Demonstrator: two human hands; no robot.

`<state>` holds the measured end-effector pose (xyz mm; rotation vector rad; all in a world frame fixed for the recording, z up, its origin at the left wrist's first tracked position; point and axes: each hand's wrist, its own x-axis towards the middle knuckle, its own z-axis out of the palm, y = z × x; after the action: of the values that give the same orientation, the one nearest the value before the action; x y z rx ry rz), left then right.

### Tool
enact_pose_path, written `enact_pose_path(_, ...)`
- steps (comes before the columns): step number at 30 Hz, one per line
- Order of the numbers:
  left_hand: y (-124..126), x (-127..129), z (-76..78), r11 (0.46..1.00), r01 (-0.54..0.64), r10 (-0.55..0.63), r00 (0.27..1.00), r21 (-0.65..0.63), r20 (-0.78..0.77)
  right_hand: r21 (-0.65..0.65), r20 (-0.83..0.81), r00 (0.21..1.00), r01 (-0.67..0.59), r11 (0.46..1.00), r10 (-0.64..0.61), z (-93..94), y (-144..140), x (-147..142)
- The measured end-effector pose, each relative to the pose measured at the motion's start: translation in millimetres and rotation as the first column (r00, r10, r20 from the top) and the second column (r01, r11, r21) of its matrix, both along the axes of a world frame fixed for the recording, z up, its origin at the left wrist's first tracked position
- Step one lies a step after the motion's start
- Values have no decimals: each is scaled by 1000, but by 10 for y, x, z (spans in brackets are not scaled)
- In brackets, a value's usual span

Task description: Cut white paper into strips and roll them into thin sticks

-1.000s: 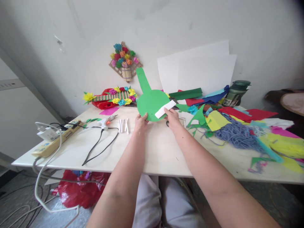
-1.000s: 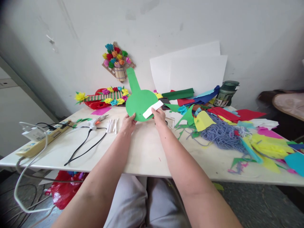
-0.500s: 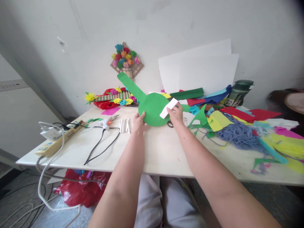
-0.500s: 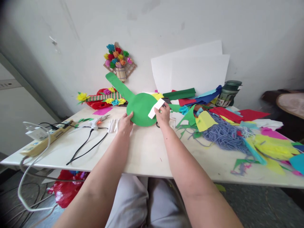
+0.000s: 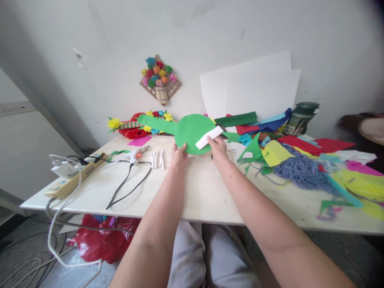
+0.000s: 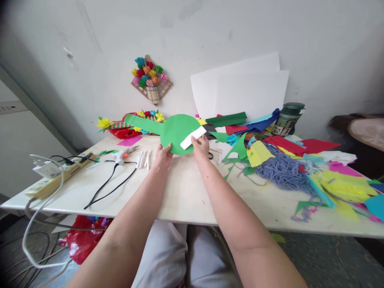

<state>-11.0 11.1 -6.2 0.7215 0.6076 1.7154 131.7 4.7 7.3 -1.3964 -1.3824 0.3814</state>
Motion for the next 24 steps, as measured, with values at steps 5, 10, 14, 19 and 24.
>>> enact_pose_path(5,-31,-6,51,996,69,-67,997,-55,30,28,-491,863,-121,992,119,-77,113,29)
enact_pose_path(10,49,-195,84,987,-42,59,992,-155,107,87,-615,747,-254,963,253,-37,133,229)
enact_pose_path(14,89,-390,65,957,-201,225,969,-210,101,54,-606,724,-375,925,329,-49,122,330)
enact_pose_path(19,50,-425,58,971,-153,159,987,-184,18,75,-472,852,-215,974,224,-67,160,379)
enact_pose_path(24,12,-283,83,985,-105,114,991,-134,63,269,-120,988,126,955,-97,46,150,441)
